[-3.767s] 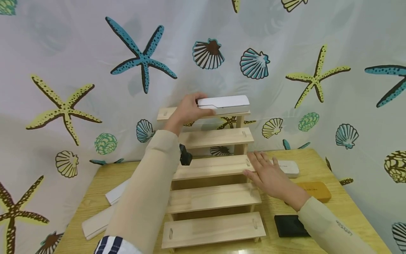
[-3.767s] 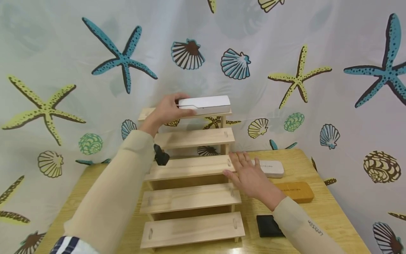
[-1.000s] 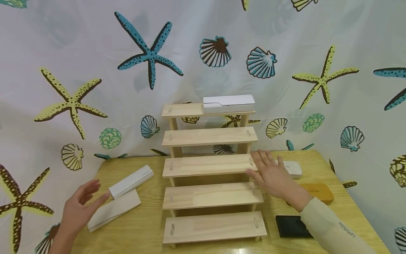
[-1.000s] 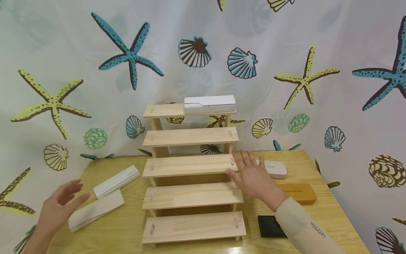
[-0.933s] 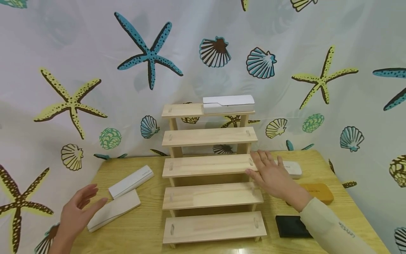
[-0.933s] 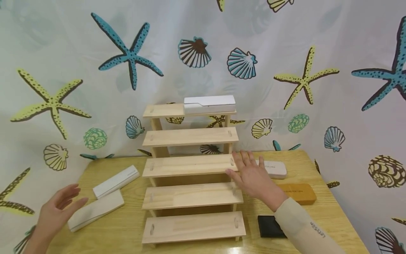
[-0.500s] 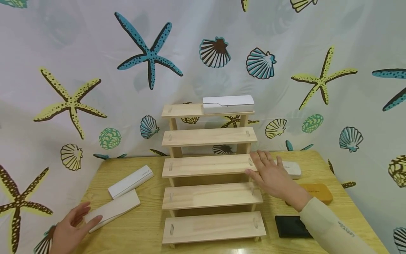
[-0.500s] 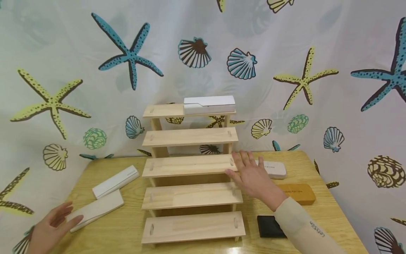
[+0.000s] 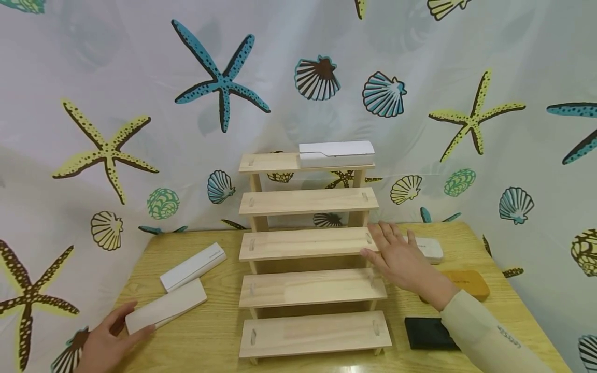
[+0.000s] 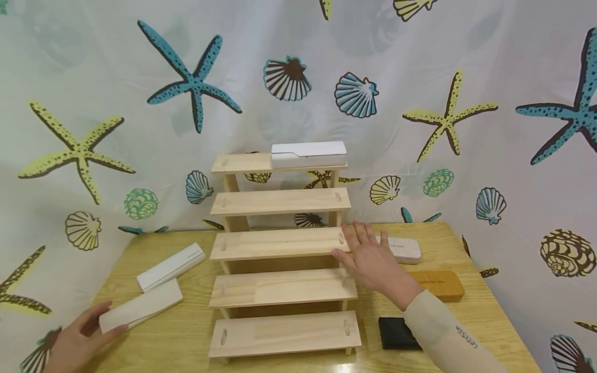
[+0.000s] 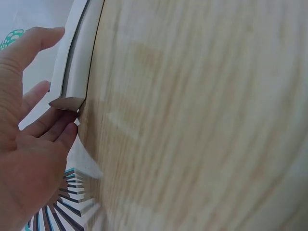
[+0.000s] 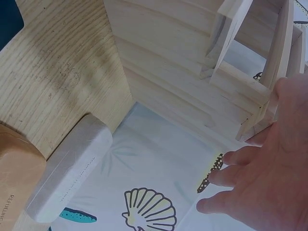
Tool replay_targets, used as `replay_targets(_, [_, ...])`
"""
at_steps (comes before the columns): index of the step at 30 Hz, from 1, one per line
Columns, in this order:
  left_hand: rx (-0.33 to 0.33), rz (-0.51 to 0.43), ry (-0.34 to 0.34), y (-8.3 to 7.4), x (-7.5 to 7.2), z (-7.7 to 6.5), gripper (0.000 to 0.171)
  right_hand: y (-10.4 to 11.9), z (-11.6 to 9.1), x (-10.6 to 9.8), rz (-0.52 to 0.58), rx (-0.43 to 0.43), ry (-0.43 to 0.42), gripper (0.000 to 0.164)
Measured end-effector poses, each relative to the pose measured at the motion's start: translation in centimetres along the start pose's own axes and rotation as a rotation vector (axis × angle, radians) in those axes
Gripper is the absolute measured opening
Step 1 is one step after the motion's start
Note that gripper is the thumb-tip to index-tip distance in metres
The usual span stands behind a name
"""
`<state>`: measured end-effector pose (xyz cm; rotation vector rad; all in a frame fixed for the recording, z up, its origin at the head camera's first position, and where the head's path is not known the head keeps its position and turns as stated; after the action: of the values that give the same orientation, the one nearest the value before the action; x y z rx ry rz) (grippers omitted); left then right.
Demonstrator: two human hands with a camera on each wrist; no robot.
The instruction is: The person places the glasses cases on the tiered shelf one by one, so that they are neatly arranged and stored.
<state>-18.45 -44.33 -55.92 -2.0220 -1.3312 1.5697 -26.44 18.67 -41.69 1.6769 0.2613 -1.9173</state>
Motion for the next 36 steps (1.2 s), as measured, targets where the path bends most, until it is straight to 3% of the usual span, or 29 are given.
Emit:
replay_targets(5, [-0.023,0.000,0.054,0.8,0.2,0.4,0.117,0.1,-0.1,0.1,0.018,0.009,0.011,0.075])
replay_targets(10, [-0.035,0.090,0.066,1.5,0.3,0.8,0.120,0.2,-0.3,0.4,0.027,0.013,0.026,0.076])
replay_targets(16, [0.052,0.215,0.000,1.0,0.2,1.1,0.118,0.0,-0.3,0.5,0.000,0.004,-0.003,0.075])
replay_targets(26, [0.200,0.344,-0.057,-0.1,0.2,1.1,0.108,0.0,-0.3,0.1,0.005,0.006,-0.003,0.074])
replay_targets(31, [0.206,0.327,-0.055,-0.4,0.2,1.2,0.103,0.1,-0.2,-0.1,-0.002,0.009,0.003,0.073])
replay_targets(36, [0.128,0.237,-0.023,-0.4,0.0,0.8,0.103,0.3,-0.1,-0.3,0.001,0.003,-0.002,0.072])
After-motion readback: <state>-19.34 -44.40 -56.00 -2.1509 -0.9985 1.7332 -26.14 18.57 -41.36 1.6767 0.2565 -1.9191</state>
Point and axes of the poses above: each hand's wrist, its own z-axis towards the middle knuckle, its own x-axis out of the palm, y = z × x, the point moved 5 cm from there along z, towards the middle knuckle, and after that the axes turned 8 degrees about -x, right-handed, at the moved point
